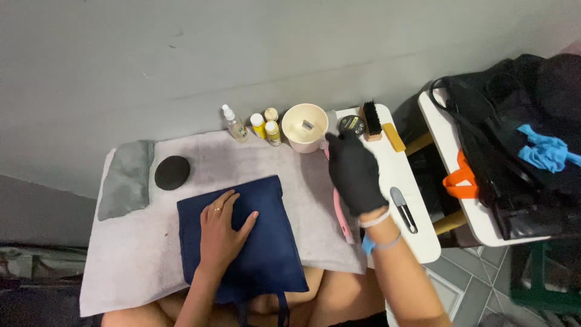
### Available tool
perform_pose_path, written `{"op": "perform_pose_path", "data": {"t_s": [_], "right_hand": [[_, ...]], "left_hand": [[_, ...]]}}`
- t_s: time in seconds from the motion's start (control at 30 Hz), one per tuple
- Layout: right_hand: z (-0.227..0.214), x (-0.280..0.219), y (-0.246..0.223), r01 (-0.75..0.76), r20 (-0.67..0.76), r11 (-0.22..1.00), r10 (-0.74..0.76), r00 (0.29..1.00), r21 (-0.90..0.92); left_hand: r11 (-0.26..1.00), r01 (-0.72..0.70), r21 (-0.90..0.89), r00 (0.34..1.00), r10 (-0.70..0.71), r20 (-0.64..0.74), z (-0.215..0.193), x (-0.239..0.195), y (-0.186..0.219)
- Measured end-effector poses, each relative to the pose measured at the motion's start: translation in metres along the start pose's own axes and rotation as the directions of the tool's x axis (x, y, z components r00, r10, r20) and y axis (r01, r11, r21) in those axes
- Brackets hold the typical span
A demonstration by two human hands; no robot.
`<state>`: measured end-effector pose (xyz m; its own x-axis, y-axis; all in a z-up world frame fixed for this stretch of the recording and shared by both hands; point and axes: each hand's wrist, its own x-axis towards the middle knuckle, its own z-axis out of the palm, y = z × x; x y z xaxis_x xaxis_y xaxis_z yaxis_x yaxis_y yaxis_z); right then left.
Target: The person cleans a blue tote bag by applying a white substance with a small brush and wiping it with a cloth. They work on both sides of the bag, repeatedly dipping the brush into a container and wiping the surface.
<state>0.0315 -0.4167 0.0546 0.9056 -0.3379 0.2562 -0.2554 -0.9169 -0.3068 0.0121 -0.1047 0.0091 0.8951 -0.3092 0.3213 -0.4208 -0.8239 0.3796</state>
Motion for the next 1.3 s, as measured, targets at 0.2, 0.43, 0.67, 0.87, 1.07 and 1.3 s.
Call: {"op": "perform_pose_path", "data": {"t_s": [0.2, 0.43, 0.67, 0.87, 1.07, 1.3], "right_hand": [[0.067, 0.072, 0.007, 0.372, -0.118, 0.825, -0.458, 0.881, -0.425], [0.038, 0.062, -0.009, 0.392, -0.003, 0.915, -0.394, 0.919, 0.093], [0.007, 0.038, 0.010, 0.182, 0.010, 0.954, -0.190, 0.982, 0.240], [-0.038, -0.057, -0.043, -0.021, 0.111, 0.814, -0.054, 0.992, 0.581], [0.004, -0.096, -0.074, 0.052, 0.149, 0.823, -0.165, 0.975, 0.565], [0.034, -0.133, -0.097, 0.001, 0.172, 0.949, -0.058, 0.983, 0.316]], "left_hand": [[0.997, -0.077, 0.015, 0.995, 0.078, -0.068, 0.004, -0.001, -0.007], [1.000, 0.007, -0.027, 1.000, -0.007, -0.016, -0.003, -0.001, -0.002], [0.998, -0.004, 0.059, 0.973, 0.018, -0.229, 0.007, -0.007, -0.012], [1.000, 0.001, -0.012, 0.982, -0.003, -0.188, -0.002, -0.007, -0.018], [0.993, -0.021, -0.119, 0.999, 0.017, -0.029, -0.023, -0.009, -0.032], [0.978, -0.063, -0.199, 0.997, 0.053, -0.057, -0.026, -0.013, -0.040]]}}
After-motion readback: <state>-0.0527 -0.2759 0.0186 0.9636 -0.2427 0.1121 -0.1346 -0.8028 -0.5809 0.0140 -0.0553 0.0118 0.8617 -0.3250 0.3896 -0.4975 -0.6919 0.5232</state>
